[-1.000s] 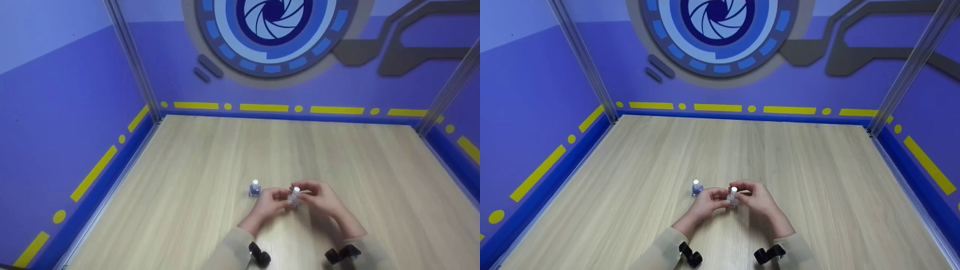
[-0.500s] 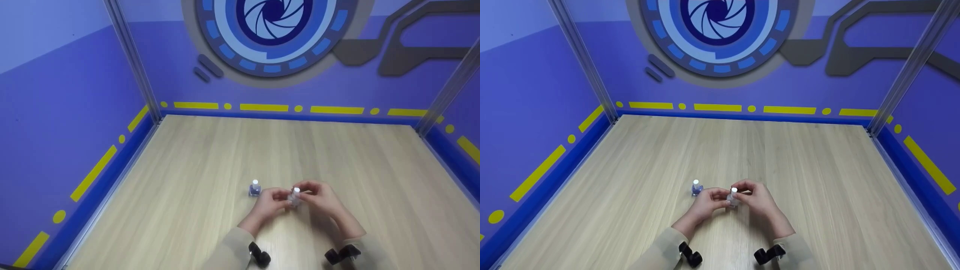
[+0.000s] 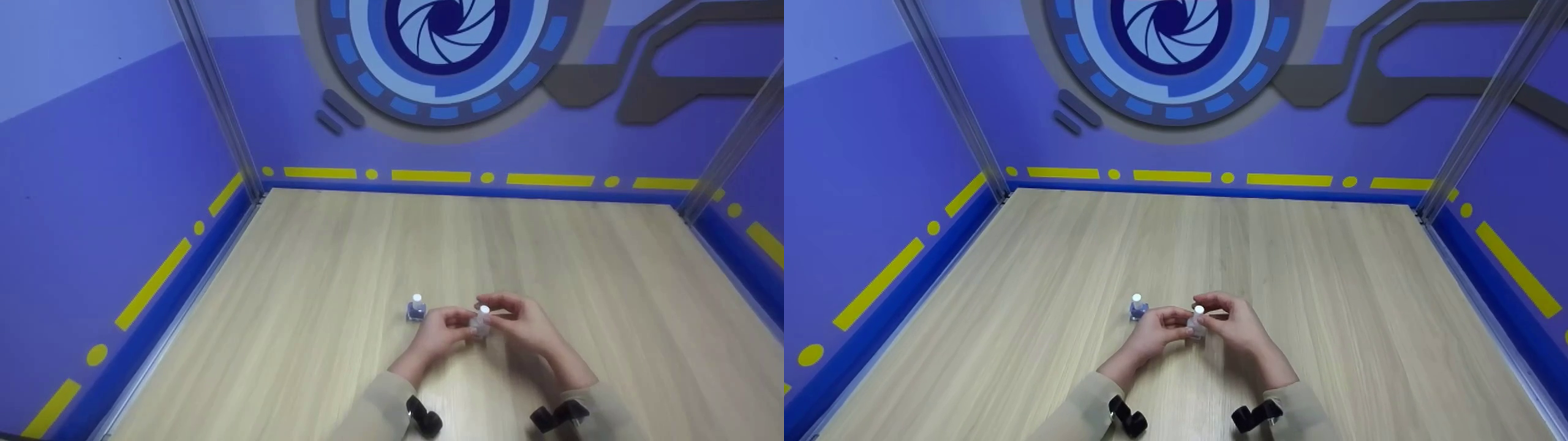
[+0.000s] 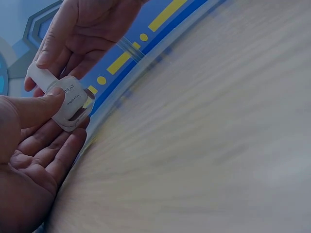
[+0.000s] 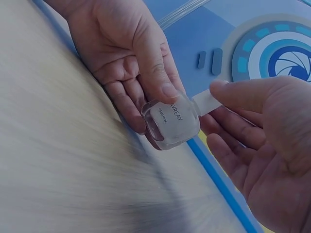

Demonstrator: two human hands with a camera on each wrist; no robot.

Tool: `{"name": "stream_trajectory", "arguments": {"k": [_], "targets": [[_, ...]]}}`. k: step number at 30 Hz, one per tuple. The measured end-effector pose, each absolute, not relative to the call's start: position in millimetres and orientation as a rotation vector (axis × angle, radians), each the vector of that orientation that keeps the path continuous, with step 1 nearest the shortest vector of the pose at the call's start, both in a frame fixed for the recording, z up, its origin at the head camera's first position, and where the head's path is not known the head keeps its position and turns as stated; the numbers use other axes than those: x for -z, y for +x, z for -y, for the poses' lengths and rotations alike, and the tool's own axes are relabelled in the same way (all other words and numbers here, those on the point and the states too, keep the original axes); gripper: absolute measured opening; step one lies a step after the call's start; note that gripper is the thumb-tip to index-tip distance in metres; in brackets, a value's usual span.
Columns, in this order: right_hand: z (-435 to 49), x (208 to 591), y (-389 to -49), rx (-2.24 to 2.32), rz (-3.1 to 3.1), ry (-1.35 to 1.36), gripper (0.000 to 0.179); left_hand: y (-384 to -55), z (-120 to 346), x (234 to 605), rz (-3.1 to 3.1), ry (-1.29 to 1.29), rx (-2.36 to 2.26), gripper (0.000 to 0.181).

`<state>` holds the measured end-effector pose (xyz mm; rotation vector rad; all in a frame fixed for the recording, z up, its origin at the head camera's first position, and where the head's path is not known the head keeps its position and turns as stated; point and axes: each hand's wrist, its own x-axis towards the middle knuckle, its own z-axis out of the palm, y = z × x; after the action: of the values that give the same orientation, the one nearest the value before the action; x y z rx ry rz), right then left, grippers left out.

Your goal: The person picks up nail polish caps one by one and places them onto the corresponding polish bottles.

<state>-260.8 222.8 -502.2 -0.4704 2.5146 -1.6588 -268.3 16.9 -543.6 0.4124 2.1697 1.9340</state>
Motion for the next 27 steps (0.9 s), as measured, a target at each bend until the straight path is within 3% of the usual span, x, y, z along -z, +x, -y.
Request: {"name": "stream_trajectory", "arguments": {"k": [21, 27], "targets": [[-219.0, 502.8, -262.3, 1.68, -2.555, -0.464, 0.021, -269.2, -15.4, 545.4, -2.151, 0.432, -1.939, 0.027], [-217.1, 501.3, -261.9, 1.696, -2.555, -0.366, 0.028, -269.0, -15.5, 545.3, -2.152, 0.437, -1.935, 0.026]]}}
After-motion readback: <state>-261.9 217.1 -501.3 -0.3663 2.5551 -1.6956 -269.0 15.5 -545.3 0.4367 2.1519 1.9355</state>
